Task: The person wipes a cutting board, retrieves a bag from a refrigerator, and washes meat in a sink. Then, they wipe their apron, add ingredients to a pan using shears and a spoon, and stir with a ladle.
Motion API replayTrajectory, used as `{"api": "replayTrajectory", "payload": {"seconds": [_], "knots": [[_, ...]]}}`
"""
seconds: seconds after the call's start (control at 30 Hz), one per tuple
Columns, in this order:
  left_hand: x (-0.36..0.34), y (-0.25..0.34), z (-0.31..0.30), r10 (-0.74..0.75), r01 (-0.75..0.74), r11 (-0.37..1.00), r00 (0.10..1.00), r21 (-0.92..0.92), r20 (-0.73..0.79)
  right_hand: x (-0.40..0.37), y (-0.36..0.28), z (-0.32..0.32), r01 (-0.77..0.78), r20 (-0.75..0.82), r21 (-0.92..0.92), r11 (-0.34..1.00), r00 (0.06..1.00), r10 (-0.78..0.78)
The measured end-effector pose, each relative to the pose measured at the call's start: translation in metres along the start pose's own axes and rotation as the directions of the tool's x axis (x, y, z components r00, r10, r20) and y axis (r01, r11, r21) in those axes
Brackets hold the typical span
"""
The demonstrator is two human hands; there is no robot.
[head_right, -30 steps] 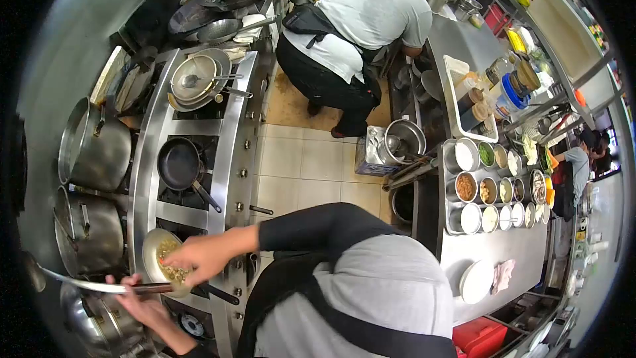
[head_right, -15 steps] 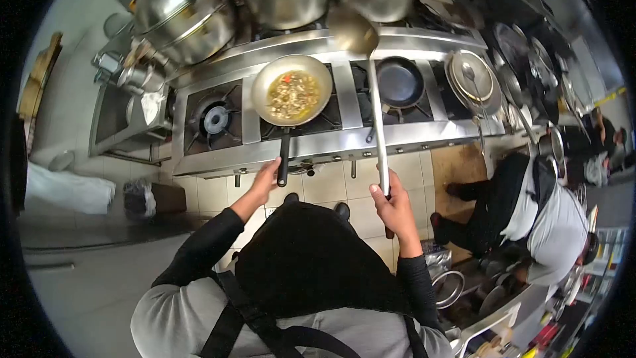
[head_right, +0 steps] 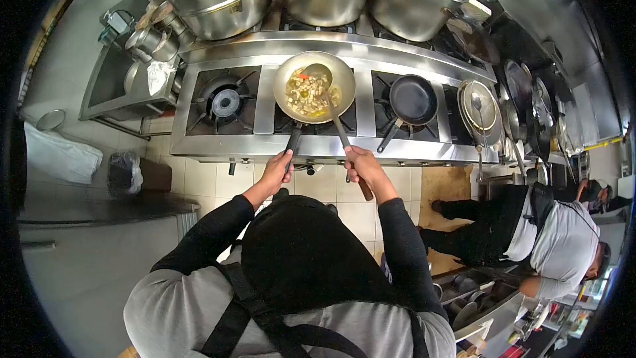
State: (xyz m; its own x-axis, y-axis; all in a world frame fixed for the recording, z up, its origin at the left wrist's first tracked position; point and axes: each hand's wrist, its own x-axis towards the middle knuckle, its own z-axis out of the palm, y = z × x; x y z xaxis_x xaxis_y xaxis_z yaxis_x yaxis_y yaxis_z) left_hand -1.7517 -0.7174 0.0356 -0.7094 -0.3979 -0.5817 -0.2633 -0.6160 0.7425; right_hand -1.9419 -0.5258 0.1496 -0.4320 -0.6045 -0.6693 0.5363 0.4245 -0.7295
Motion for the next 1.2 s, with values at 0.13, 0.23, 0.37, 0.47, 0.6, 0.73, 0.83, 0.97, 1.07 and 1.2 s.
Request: {"api": "replayTrajectory", "payload": {"seconds": [0.13, 0.23, 0.37, 0.47, 0.6, 0.73, 0.83, 0.97, 1.07, 1.2], "knots": [[-0.004, -0.006, -0.009, 0.043, -0.043, 0.997, 0.999, -0.067, -0.003, -0.032, 0.002, 0.006, 0.016, -0.028, -0.065, 0.998, 0.999, -0.017], [-0.015, -0.012, -0.02, 0.068, -0.065, 0.994, 0.997, -0.09, 0.039, -0.065, 0.003, 0.016, 0.145, -0.073, -0.335, 0.931, 0.981, -0.179], [-0.029, -0.015, -0.019, -0.011, 0.011, 0.998, 1.0, -0.055, -0.001, -0.074, 0.034, 0.005, 0.275, -0.075, -0.784, 0.557, 0.847, -0.526], [-0.033, -0.003, -0.011, 0.0, -0.001, 1.0, 0.999, -0.024, -0.049, -0.079, 0.05, 0.002, 0.371, 0.029, -0.825, 0.425, 0.78, -0.625], [-0.019, -0.007, -0.015, 0.019, -0.016, 0.995, 0.999, 0.102, -0.029, -0.039, 0.069, -0.024, 0.396, 0.033, -0.842, 0.368, 0.718, -0.696], [-0.008, -0.011, -0.019, 0.026, -0.026, 0.996, 1.0, 0.082, 0.006, -0.021, 0.045, -0.031, 0.369, -0.069, -0.812, 0.452, 0.708, -0.703], [-0.001, -0.007, -0.003, 0.022, -0.031, 0.997, 0.99, -0.064, -0.142, -0.019, 0.039, -0.024, 0.301, -0.115, -0.802, 0.516, 0.77, -0.627], [0.001, 0.009, 0.0, 0.138, -0.114, 0.97, 0.985, 0.216, -0.103, -0.006, 0.033, -0.03, 0.409, -0.004, -0.678, 0.61, 0.828, -0.56], [-0.001, 0.021, -0.014, 0.081, -0.064, 0.98, 0.993, 0.188, -0.084, 0.001, 0.008, -0.035, 0.273, -0.149, -0.763, 0.586, 0.807, -0.571], [-0.002, 0.036, -0.026, 0.035, -0.024, 0.986, 0.997, 0.165, -0.063, 0.012, 0.0, -0.032, 0.178, -0.217, -0.569, 0.803, 0.91, -0.355]]}}
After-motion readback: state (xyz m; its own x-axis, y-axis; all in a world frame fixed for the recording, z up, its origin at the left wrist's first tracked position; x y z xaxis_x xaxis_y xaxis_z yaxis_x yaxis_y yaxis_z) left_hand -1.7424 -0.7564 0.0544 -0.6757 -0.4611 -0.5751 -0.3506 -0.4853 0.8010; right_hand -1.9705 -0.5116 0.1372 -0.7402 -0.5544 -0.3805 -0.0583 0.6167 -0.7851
